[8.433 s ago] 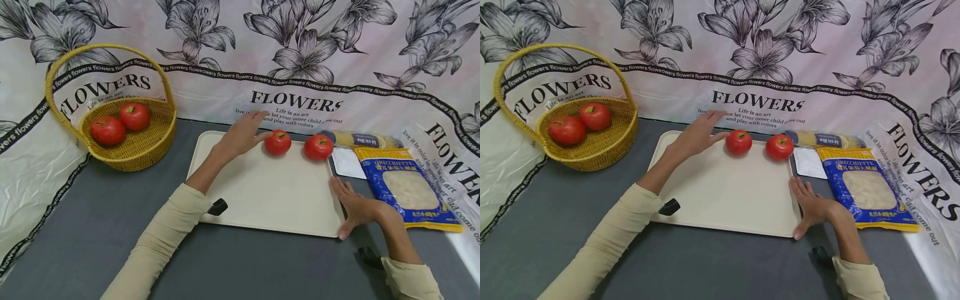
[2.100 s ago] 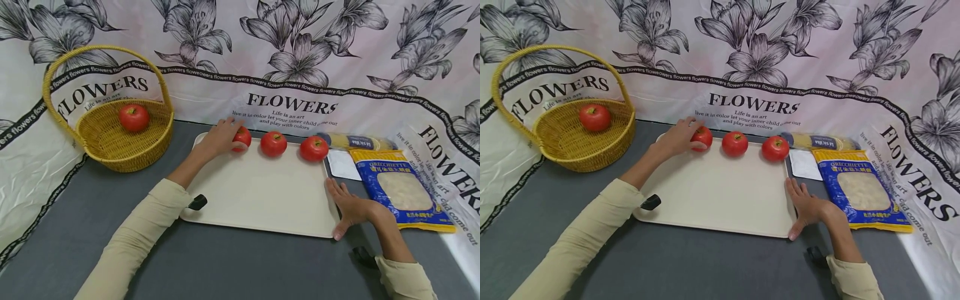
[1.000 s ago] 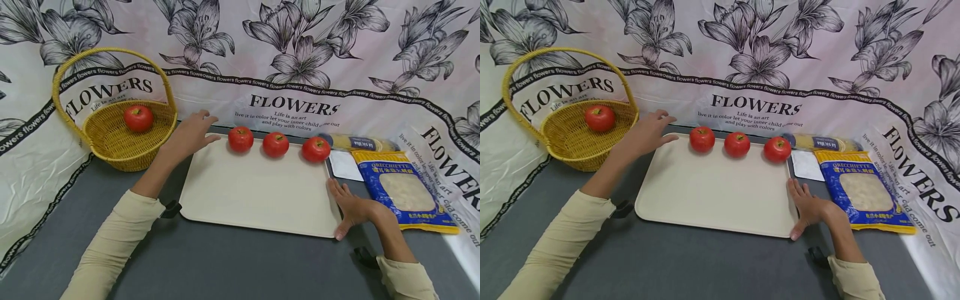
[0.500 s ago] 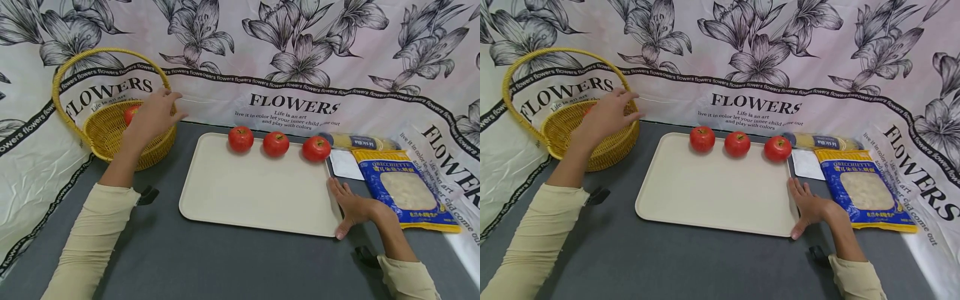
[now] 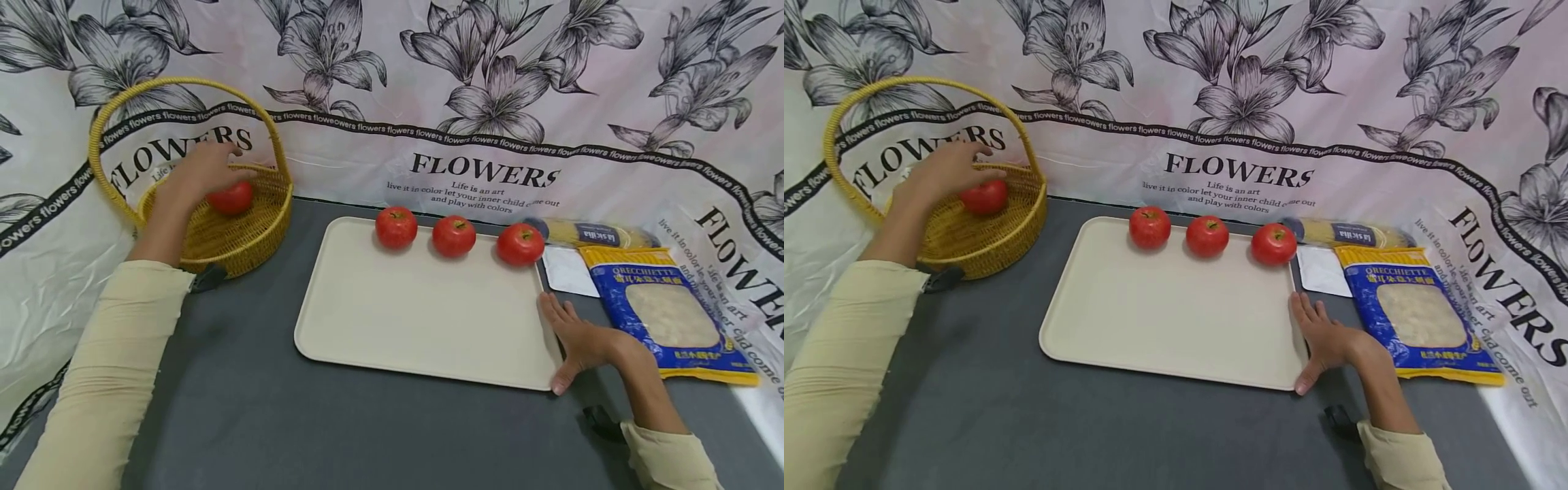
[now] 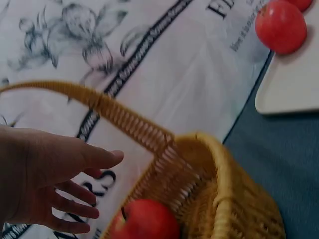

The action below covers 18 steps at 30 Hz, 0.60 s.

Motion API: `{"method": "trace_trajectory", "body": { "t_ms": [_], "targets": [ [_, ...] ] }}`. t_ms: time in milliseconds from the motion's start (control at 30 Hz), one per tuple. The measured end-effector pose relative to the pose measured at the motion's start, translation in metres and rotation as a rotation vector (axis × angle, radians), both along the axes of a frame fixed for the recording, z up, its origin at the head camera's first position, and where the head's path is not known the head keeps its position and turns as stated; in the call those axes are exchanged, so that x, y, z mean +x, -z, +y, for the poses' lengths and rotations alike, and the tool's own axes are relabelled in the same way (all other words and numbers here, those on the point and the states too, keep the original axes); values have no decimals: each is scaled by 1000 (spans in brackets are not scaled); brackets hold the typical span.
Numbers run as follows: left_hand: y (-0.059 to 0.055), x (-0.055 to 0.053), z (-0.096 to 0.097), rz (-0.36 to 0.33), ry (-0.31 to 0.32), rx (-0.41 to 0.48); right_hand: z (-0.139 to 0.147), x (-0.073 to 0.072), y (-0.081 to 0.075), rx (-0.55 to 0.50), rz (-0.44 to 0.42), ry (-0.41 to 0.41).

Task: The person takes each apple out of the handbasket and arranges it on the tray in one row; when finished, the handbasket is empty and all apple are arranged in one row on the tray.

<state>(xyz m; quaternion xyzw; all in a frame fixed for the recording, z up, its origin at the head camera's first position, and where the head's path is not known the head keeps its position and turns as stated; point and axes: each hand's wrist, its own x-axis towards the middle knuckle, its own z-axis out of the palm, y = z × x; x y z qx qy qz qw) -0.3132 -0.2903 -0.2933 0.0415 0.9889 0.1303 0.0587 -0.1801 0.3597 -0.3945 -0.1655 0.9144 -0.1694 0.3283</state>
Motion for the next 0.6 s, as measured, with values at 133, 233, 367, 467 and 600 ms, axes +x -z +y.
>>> {"method": "trace_trajectory", "body": {
  "t_ms": [133, 233, 367, 467, 600],
  "targets": [
    [15, -13, -20, -74, -11, 7, -1, 1, 1, 22, 1, 5],
    [28, -18, -28, -119, -8, 14, -5, 2, -2, 23, -6, 11],
    [40, -19, -30, -135, -18, 5, -5, 3, -2, 15, -24, 14],
    [40, -21, -31, -149, -28, -7, -4, 3, -3, 33, -16, 13],
    [33, -23, -31, -199, 8, -41, -4, 2, -4, 26, 0, 4]
  ]
}}
